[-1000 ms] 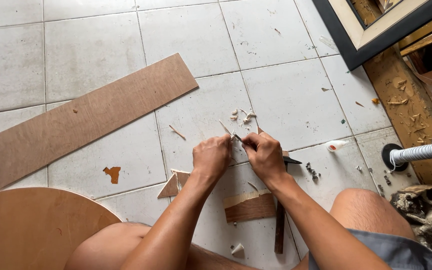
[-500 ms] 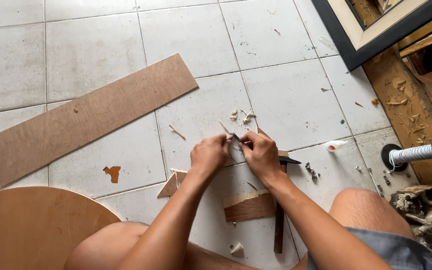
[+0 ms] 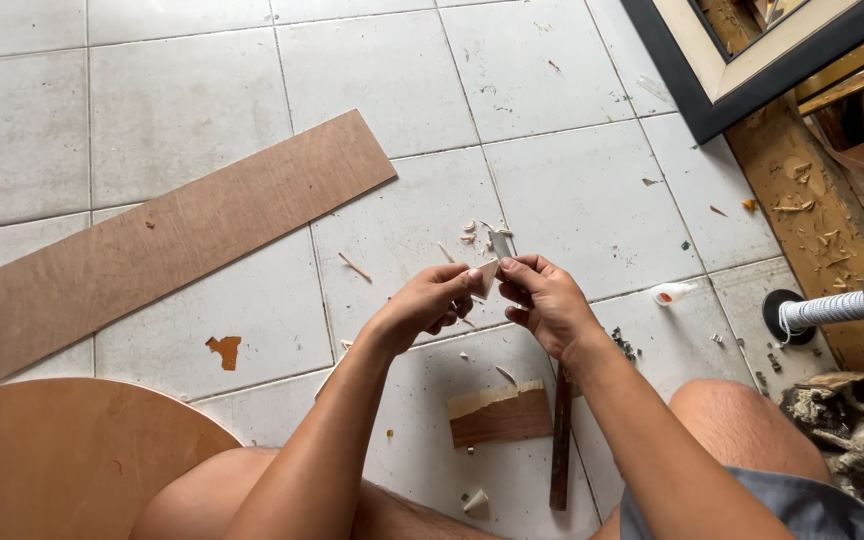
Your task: The person is using a small utility blade to shave and trim the edges of small wooden veneer pieces while sitting on the floor.
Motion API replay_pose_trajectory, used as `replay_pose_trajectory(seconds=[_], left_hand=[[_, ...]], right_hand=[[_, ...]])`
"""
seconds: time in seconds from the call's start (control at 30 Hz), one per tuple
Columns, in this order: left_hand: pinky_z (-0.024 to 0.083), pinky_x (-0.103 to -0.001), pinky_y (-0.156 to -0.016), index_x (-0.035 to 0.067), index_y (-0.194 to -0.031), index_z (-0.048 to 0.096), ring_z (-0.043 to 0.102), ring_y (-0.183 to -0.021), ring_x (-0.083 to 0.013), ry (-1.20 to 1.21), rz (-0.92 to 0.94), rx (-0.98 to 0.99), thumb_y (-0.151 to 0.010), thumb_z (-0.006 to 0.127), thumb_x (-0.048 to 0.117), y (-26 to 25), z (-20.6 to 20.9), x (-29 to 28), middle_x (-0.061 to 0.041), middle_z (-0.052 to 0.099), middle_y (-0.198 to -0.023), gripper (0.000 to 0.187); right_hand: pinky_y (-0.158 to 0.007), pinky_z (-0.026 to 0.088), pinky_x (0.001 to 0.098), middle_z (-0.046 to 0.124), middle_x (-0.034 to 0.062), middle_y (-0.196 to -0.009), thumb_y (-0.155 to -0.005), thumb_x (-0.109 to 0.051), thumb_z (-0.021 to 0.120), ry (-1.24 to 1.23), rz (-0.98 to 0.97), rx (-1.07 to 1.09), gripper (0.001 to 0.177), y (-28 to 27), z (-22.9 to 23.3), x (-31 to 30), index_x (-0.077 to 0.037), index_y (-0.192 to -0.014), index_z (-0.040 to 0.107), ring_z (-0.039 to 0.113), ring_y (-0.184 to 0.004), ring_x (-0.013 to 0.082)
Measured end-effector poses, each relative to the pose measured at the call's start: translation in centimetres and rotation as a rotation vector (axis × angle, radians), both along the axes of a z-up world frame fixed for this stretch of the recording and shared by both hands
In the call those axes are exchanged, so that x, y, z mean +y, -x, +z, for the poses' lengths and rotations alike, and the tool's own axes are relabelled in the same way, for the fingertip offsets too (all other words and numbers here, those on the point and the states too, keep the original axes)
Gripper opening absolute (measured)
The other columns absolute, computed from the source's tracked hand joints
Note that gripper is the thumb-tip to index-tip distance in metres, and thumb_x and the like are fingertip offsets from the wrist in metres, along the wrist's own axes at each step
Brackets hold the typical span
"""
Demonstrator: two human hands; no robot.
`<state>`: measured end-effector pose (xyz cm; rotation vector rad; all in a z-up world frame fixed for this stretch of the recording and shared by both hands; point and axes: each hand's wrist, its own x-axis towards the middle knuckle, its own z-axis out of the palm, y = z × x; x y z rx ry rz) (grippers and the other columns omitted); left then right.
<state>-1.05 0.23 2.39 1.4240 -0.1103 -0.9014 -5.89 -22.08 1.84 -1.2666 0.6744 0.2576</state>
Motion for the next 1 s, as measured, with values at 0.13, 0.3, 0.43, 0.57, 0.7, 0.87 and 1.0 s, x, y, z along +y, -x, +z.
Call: replay_pose_trajectory(seconds=[0.13, 0.3, 0.43, 0.57, 0.7, 0.87, 1.0], left_hand=[[0.026, -0.018, -0.050, 0.013, -0.097, 0.073, 0.044, -0.060, -0.0078, -0.012, 0.002, 0.032, -0.107, 0.070, 0.048, -0.2, 0.0, 0.0, -0.005, 0.055, -0.075, 0.037], [0.033, -0.026, -0.046, 0.016, -0.087, 0.074, 0.051, -0.054, -0.0144, -0.269, 0.235, 0.096, -0.099, 0.072, 0.041, -1.8, -4.8, 0.0, -0.007, 0.070, -0.068, 0.028], [0.040, -0.027, -0.051, 0.010, -0.101, 0.080, 0.059, -0.058, -0.0185, -0.269, 0.274, 0.117, -0.100, 0.058, 0.030, -2.0, -4.9, -0.5, -0.009, 0.076, -0.076, 0.029], [0.050, -0.024, -0.054, 0.003, -0.120, 0.081, 0.073, -0.067, -0.0171, -0.180, 0.297, -0.017, -0.100, 0.061, 0.023, 0.1, -1.1, 1.2, -0.013, 0.083, -0.094, 0.034], [0.061, -0.026, -0.054, -0.006, -0.118, 0.079, 0.084, -0.070, -0.0237, -0.250, 0.477, -0.128, -0.109, 0.066, 0.022, 3.9, 2.9, 4.1, -0.021, 0.086, -0.098, 0.033], [0.062, -0.029, -0.058, 0.004, -0.098, 0.084, 0.082, -0.061, -0.0211, -0.581, 0.434, -0.218, -0.109, 0.070, 0.033, 7.8, 3.0, 8.8, -0.011, 0.084, -0.076, 0.034], [0.062, -0.033, -0.082, 0.016, -0.090, 0.089, 0.081, -0.063, -0.0170, -1.015, 0.124, -0.276, -0.106, 0.069, 0.039, 9.7, 4.0, 11.8, 0.002, 0.082, -0.067, 0.035]], right_hand=[[-0.073, 0.058, 0.0258, 0.085, -0.0062, -0.102, -0.105, -0.028, 0.081, -0.040, -0.032, 0.006, 0.014, 0.2, 1.4, 0.5, -0.023, -0.111, 0.069, 0.077, -0.091, 0.0092], [-0.074, 0.060, 0.0272, 0.083, -0.0060, -0.115, -0.104, -0.034, 0.082, 0.053, -0.048, -0.008, 0.019, 0.8, 2.1, 1.2, -0.024, -0.114, 0.069, 0.075, -0.098, 0.0117], [-0.074, 0.060, 0.0261, 0.082, -0.0047, -0.116, -0.104, -0.033, 0.083, 0.151, -0.016, -0.020, 0.020, 1.9, 2.2, 1.1, -0.021, -0.114, 0.070, 0.072, -0.098, 0.0113], [-0.065, 0.058, 0.0234, 0.076, 0.0000, -0.101, -0.103, -0.028, 0.084, 0.371, 0.013, -0.092, 0.021, 3.0, 2.8, -0.1, -0.013, -0.113, 0.073, 0.070, -0.090, 0.0122], [-0.097, 0.063, 0.0513, 0.084, -0.0002, -0.119, -0.099, -0.036, 0.085, 1.021, 0.199, -0.133, 0.019, 3.1, -1.0, -3.6, -0.024, -0.113, 0.082, 0.075, -0.123, 0.0295], [-0.108, 0.053, 0.0659, 0.081, -0.0069, -0.125, -0.099, -0.041, 0.085, 1.485, 0.430, -0.225, 0.010, 3.3, -4.8, -2.6, -0.033, -0.103, 0.079, 0.065, -0.141, 0.0293], [-0.110, 0.051, 0.0660, 0.080, -0.0072, -0.124, -0.102, -0.038, 0.083, 1.642, 0.508, -0.222, 0.008, 2.5, -5.7, -1.8, -0.035, -0.107, 0.078, 0.070, -0.132, 0.0280]])
